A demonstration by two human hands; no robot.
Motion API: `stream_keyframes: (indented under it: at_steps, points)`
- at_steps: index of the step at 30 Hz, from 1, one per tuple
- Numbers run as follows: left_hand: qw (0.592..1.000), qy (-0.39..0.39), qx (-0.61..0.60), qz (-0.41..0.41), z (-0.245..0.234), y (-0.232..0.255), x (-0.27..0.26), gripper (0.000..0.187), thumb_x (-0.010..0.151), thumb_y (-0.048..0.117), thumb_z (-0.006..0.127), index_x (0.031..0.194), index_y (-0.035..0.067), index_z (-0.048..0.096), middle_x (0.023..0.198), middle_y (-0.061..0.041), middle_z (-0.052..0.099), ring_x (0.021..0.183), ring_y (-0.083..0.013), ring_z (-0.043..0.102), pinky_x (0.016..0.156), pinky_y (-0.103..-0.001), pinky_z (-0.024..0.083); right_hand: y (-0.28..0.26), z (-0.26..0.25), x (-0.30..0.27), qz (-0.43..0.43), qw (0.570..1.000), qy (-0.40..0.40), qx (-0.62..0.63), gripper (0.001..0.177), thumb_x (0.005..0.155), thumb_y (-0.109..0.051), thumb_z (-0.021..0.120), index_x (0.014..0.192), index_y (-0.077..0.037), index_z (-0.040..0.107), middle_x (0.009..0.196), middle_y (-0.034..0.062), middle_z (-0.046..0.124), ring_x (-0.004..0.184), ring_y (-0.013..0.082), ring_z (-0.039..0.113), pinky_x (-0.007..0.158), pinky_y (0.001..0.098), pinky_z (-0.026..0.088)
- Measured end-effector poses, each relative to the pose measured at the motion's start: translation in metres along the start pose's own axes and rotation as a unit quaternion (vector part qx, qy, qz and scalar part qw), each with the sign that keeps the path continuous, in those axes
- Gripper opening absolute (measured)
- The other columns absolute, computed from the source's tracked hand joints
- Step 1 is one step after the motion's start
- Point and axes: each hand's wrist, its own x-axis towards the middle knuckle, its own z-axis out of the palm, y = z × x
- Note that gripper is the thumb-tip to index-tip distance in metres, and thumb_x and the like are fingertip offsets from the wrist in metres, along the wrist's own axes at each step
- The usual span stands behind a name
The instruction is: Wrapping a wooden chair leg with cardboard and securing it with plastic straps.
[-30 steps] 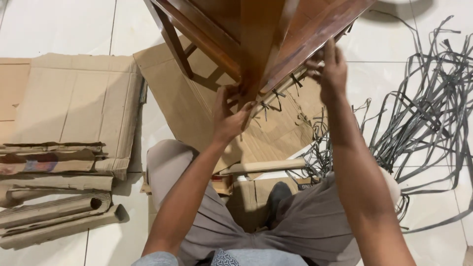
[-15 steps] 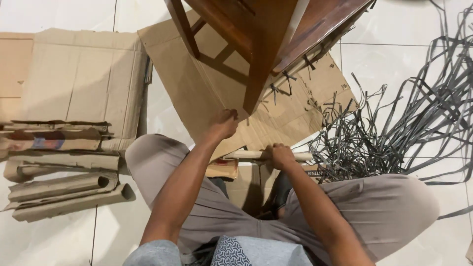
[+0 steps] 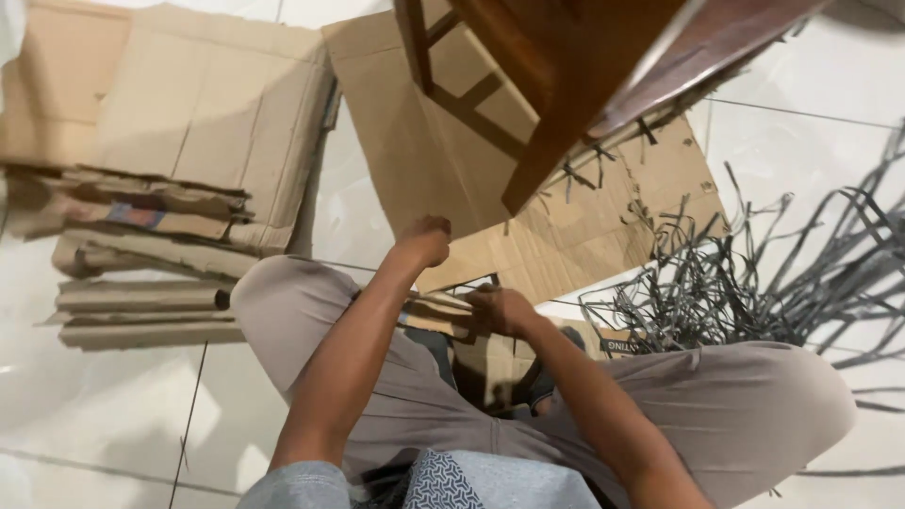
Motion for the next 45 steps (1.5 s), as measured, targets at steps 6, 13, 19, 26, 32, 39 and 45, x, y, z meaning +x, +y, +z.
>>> stream_keyframes:
  at_steps: [6, 13, 19, 26, 32, 39, 45]
  points:
    - [0.998, -0.017, 0.058, -0.007, -0.040, -0.007, -0.066, 0.033, 0.089, 0.010, 0.058, 0.116, 0.007, 0.076, 0.107, -0.020, 0.076, 0.103, -0.0433, 0.073, 0.083, -0.060, 0.059, -0.012, 0.070, 0.030, -0.001, 0.996, -0.030, -0.082, 0.049, 0.097, -0.042, 0.064, 0.140, -0.027, 0.049, 0.125, 0.0156, 0.068, 0.101, 0.0433, 0.073, 0.084, 0.0570, 0.062]
    - [0.998, 0.026, 0.054, 0.018, -0.031, -0.018, -0.093, 0.027, 0.087, 0.011, 0.063, 0.108, 0.001, 0.076, 0.096, -0.024, 0.075, 0.095, -0.0476, 0.074, 0.076, -0.062, 0.059, -0.085, 0.065, 0.062, -0.099, 0.995, 0.011, 0.002, 0.039, 0.102, -0.034, 0.057, 0.139, -0.020, 0.054, 0.115, 0.0188, 0.069, 0.100, 0.0403, 0.073, 0.083, 0.0547, 0.061]
    - [1.000, 0.027, 0.008, -0.009, -0.049, -0.023, -0.122, 0.024, 0.085, 0.005, 0.065, 0.105, -0.002, 0.078, 0.094, -0.025, 0.076, 0.095, -0.0476, 0.074, 0.078, -0.062, 0.060, -0.112, 0.085, 0.098, -0.033, 0.999, -0.013, -0.036, 0.038, 0.093, -0.037, 0.070, 0.118, -0.009, 0.069, 0.109, 0.0168, 0.071, 0.102, 0.0420, 0.072, 0.086, 0.0537, 0.060]
    - [0.998, 0.031, -0.030, -0.046, -0.049, -0.054, -0.133, 0.029, 0.086, 0.004, 0.062, 0.111, -0.003, 0.074, 0.097, -0.027, 0.075, 0.096, -0.0488, 0.073, 0.079, -0.063, 0.058, -0.120, 0.044, 0.121, -0.022, 0.971, -0.173, -0.162, 0.050, 0.088, -0.041, 0.066, 0.126, -0.008, 0.069, 0.120, 0.0178, 0.074, 0.113, 0.0387, 0.071, 0.094, 0.0521, 0.058]
    - [0.988, 0.104, -0.060, -0.093, -0.069, -0.055, -0.135, 0.038, 0.085, 0.005, 0.061, 0.122, 0.000, 0.068, 0.109, -0.025, 0.072, 0.105, -0.0486, 0.070, 0.084, -0.062, 0.056, -0.125, 0.047, 0.153, -0.130, 0.944, -0.108, -0.283, 0.040, 0.093, -0.040, 0.063, 0.126, -0.021, 0.073, 0.125, 0.0095, 0.071, 0.117, 0.0325, 0.068, 0.097, 0.0478, 0.055]
    - [0.987, 0.121, -0.037, -0.096, -0.071, -0.047, -0.130, 0.032, 0.091, 0.005, 0.052, 0.118, 0.007, 0.068, 0.107, -0.017, 0.072, 0.105, -0.0427, 0.070, 0.088, -0.055, 0.053, -0.091, 0.094, 0.143, -0.092, 0.982, -0.137, -0.092, 0.045, 0.104, -0.049, 0.049, 0.135, -0.020, 0.064, 0.139, 0.0080, 0.063, 0.128, 0.0342, 0.060, 0.108, 0.0553, 0.044]
    - [0.993, 0.096, -0.001, -0.062, -0.055, -0.038, -0.119, 0.031, 0.099, 0.021, 0.050, 0.124, 0.010, 0.066, 0.111, -0.015, 0.072, 0.110, -0.0415, 0.069, 0.091, -0.058, 0.053, -0.076, 0.098, 0.118, -0.062, 0.970, -0.150, -0.179, 0.054, 0.100, -0.047, 0.055, 0.139, -0.009, 0.054, 0.152, 0.0163, 0.048, 0.122, 0.0410, 0.064, 0.102, 0.0509, 0.055]
